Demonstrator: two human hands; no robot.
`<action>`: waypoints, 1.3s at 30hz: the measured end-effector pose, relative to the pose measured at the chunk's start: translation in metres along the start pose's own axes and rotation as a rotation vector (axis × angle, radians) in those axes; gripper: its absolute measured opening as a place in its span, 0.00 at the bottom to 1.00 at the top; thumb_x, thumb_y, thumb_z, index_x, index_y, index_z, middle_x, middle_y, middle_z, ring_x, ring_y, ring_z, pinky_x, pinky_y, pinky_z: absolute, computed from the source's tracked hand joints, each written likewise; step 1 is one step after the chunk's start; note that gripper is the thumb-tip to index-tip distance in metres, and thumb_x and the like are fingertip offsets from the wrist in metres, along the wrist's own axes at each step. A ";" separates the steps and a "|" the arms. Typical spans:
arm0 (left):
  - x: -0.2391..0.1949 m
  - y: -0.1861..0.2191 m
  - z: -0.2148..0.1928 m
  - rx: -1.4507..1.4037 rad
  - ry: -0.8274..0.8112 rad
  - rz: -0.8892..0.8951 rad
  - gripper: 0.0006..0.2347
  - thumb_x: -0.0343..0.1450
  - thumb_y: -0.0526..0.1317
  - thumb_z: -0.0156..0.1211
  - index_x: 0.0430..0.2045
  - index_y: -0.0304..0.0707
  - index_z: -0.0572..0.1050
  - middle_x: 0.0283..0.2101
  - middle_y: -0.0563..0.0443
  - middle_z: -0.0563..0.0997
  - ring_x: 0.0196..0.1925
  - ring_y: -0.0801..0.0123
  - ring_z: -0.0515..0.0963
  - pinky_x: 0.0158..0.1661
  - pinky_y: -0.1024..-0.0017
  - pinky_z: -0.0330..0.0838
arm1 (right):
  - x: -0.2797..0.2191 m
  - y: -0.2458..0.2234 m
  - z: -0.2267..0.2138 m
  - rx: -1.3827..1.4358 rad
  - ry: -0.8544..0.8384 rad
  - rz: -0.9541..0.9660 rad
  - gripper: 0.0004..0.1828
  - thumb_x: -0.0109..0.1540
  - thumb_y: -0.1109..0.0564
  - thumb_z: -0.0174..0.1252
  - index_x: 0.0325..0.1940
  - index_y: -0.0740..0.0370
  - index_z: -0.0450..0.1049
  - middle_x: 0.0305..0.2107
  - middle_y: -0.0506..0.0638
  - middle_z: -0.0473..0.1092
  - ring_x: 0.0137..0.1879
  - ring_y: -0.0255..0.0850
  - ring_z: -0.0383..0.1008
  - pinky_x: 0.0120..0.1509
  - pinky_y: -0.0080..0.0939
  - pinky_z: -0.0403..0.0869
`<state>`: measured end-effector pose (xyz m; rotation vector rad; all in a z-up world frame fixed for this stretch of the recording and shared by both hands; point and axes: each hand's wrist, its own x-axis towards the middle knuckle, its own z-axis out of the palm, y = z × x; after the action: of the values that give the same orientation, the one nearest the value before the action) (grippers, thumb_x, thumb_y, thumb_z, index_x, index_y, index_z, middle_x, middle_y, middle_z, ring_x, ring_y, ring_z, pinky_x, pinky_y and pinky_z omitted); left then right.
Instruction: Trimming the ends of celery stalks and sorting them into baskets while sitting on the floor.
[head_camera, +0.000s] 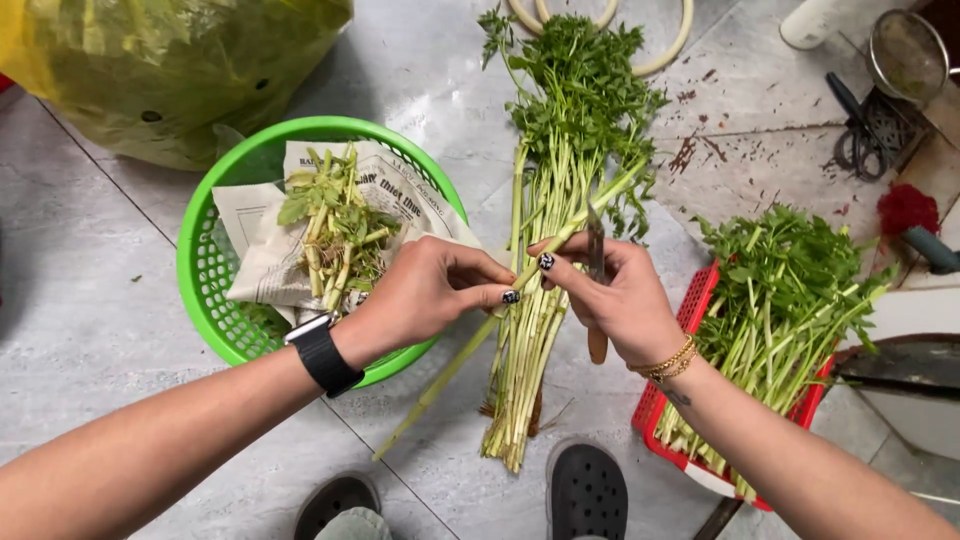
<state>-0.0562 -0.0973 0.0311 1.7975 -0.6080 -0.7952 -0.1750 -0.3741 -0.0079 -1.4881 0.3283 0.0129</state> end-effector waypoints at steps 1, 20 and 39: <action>0.001 -0.003 0.004 -0.002 -0.005 -0.005 0.09 0.76 0.38 0.83 0.50 0.46 0.97 0.38 0.47 1.00 0.42 0.66 1.00 0.49 0.66 0.94 | -0.002 0.003 -0.004 0.002 0.003 0.006 0.13 0.75 0.60 0.72 0.61 0.74 0.87 0.30 0.60 0.81 0.08 0.37 0.64 0.02 0.43 0.73; -0.004 -0.016 0.029 -0.366 -0.089 -0.048 0.13 0.85 0.41 0.73 0.63 0.37 0.90 0.48 0.43 0.98 0.46 0.67 0.98 0.49 0.69 0.92 | -0.007 -0.019 0.001 0.023 0.128 0.025 0.08 0.77 0.60 0.74 0.51 0.70 0.86 0.27 0.53 0.74 0.17 0.24 0.52 0.10 0.32 0.66; 0.002 -0.038 0.031 -0.454 -0.165 -0.093 0.15 0.91 0.40 0.61 0.60 0.23 0.87 0.45 0.39 0.93 0.44 0.68 0.94 0.48 0.70 0.96 | -0.010 -0.015 -0.003 0.085 0.213 0.059 0.10 0.80 0.59 0.74 0.47 0.66 0.82 0.25 0.49 0.69 0.19 0.23 0.49 0.17 0.30 0.54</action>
<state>-0.0768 -0.1047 -0.0124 1.3595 -0.4092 -1.0586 -0.1815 -0.3761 0.0092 -1.3974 0.5385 -0.1116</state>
